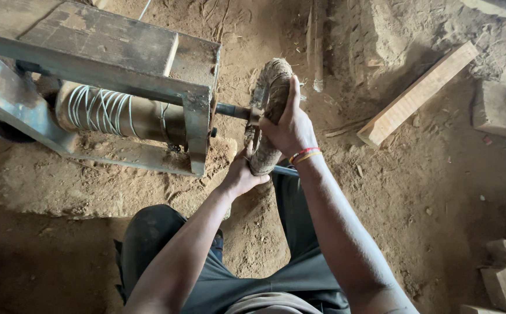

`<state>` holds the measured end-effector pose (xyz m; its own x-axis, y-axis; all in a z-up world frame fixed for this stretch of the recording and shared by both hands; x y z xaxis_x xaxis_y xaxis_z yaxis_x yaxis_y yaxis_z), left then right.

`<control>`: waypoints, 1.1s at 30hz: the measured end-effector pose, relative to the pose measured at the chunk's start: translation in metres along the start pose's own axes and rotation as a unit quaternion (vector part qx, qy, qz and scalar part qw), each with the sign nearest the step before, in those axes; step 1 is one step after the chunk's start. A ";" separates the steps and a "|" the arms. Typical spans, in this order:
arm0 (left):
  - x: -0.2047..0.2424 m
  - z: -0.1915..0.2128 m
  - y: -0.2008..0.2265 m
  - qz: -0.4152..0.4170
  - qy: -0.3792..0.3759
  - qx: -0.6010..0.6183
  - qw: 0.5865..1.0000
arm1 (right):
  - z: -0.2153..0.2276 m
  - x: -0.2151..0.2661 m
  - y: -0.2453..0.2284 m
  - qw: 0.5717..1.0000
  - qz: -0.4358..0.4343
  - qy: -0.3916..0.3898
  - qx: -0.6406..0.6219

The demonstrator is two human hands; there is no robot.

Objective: The person is using a hand-operated machine to wrap fiber around a core to create a thick rope. They rotate a handle with one hand while guiding and smoothing the winding material with the other hand.

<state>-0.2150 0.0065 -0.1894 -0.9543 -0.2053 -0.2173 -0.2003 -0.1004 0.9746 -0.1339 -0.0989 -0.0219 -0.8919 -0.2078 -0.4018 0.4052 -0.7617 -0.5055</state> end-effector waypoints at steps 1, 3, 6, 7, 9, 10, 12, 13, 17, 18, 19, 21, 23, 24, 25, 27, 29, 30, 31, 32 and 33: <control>0.000 0.002 0.008 -0.019 0.005 0.022 1.000 | 0.001 -0.004 0.000 1.000 0.001 -0.005 -0.003; 0.000 0.004 0.020 -0.022 -0.005 0.014 1.000 | 0.003 -0.011 -0.002 1.000 0.003 -0.013 -0.011; 0.000 0.007 0.029 -0.002 -0.025 -0.042 0.999 | 0.005 -0.022 0.000 0.998 -0.033 -0.046 0.026; 0.000 0.008 0.031 -0.014 -0.018 -0.037 0.999 | 0.006 -0.025 0.000 0.998 -0.027 -0.043 0.026; 0.000 0.008 0.034 -0.031 -0.004 -0.047 0.998 | 0.005 -0.031 0.001 0.999 -0.015 -0.039 0.027; 0.000 0.008 0.034 -0.036 0.003 -0.063 0.997 | 0.005 -0.033 0.003 0.999 -0.014 -0.041 0.026; 0.001 0.009 0.035 -0.068 0.013 -0.072 0.995 | 0.004 -0.039 0.005 0.999 -0.013 -0.046 0.024; 0.001 0.009 0.037 -0.095 0.016 -0.064 0.993 | 0.003 -0.041 0.006 0.998 -0.023 -0.051 0.022; 0.000 0.008 0.037 -0.088 -0.004 -0.081 0.993 | 0.004 -0.052 0.007 0.997 -0.046 -0.064 0.020; 0.000 0.008 0.037 -0.078 0.001 -0.077 0.994 | 0.004 -0.055 0.006 0.996 -0.048 -0.067 0.022; 0.000 0.008 0.037 -0.068 0.006 -0.073 0.995 | 0.003 -0.059 0.006 0.995 -0.055 -0.075 0.027; 0.000 0.009 0.039 -0.054 0.007 -0.068 0.996 | 0.003 -0.066 0.008 0.993 -0.070 -0.091 0.037; -0.001 0.008 0.040 -0.045 -0.001 -0.066 0.997 | 0.001 -0.072 0.011 0.991 -0.075 -0.099 0.046; 0.000 0.009 0.041 -0.043 0.000 -0.061 0.997 | -0.001 -0.076 0.012 0.990 -0.078 -0.104 0.050; 0.000 0.010 0.042 -0.041 0.001 -0.057 0.998 | -0.002 -0.080 0.014 0.990 -0.076 -0.107 0.052; -0.001 0.012 0.041 -0.010 -0.013 -0.037 0.999 | -0.004 -0.087 0.016 0.990 -0.071 -0.110 0.055; -0.002 0.016 0.034 0.047 -0.043 -0.005 0.998 | -0.005 -0.091 0.018 0.988 -0.086 -0.122 0.040; -0.003 0.019 0.029 0.041 -0.037 0.008 0.998 | -0.005 -0.091 0.019 0.987 -0.095 -0.127 0.033; -0.005 0.024 0.023 0.034 -0.032 0.020 0.999 | -0.006 -0.092 0.020 0.988 -0.088 -0.125 0.037; -0.006 0.024 0.016 0.026 -0.026 0.032 0.999 | -0.006 -0.092 0.020 0.988 -0.081 -0.123 0.041; -0.007 0.019 0.009 0.048 -0.050 0.080 0.994 | -0.006 -0.092 0.020 0.989 -0.074 -0.121 0.045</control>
<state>-0.2142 0.0254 -0.1777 -0.9866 -0.1071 -0.1234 -0.1316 0.0739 0.9885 -0.0424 -0.0912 0.0002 -0.9667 -0.2213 -0.1289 0.2560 -0.8444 -0.4706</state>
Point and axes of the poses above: each hand's wrist, its own x-axis away from the middle knuckle, its own z-axis out of the back of the hand, y = z × x, the point moved 3 cm from there along -x, towards the middle knuckle, and after that the axes turned 12 degrees about y, right-handed, at the moved point
